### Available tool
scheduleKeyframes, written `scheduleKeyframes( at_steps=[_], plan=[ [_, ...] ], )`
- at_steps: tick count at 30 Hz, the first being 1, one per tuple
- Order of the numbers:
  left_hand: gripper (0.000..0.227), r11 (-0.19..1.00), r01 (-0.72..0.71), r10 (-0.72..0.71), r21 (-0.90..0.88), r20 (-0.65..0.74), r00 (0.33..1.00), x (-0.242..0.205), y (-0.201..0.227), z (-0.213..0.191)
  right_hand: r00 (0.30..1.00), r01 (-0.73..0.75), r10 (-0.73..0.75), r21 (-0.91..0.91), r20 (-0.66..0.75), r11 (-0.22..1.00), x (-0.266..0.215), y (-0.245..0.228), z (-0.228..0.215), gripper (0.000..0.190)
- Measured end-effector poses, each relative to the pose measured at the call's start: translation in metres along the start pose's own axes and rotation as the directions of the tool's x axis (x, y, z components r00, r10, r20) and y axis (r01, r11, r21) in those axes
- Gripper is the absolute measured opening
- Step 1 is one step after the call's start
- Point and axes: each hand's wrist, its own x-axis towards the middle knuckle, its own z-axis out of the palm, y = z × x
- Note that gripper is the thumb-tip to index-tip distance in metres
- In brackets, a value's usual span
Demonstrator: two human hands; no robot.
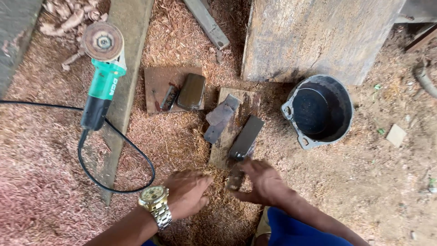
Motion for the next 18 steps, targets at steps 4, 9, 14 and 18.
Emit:
scheduleKeyframes(
  at_steps=[4, 9, 14, 18],
  plan=[
    [0.029, 0.998, 0.037, -0.043, -0.053, -0.114, 0.993, 0.031, 0.007, -0.041, 0.689, 0.131, 0.611, 0.896, -0.390, 0.424, -0.014, 0.019, 0.056, 0.072],
    [0.087, 0.968, 0.134, -0.182, -0.211, -0.226, 0.957, 0.116, 0.028, -0.045, 0.675, 0.665, 0.725, 0.536, -0.135, -0.520, -0.038, 0.018, 0.145, 0.072],
    [0.095, 0.900, 0.324, -0.364, -0.291, -0.095, 0.926, 0.148, 0.075, -0.068, 0.706, 0.687, 0.708, 0.253, -0.013, -0.681, -0.063, 0.012, 0.170, 0.087],
    [0.095, 0.899, 0.360, -0.406, -0.249, -0.168, 0.899, 0.187, 0.071, -0.036, 0.681, 0.731, 0.727, 0.020, -0.092, -0.682, -0.048, -0.002, 0.231, 0.105]
  ],
)
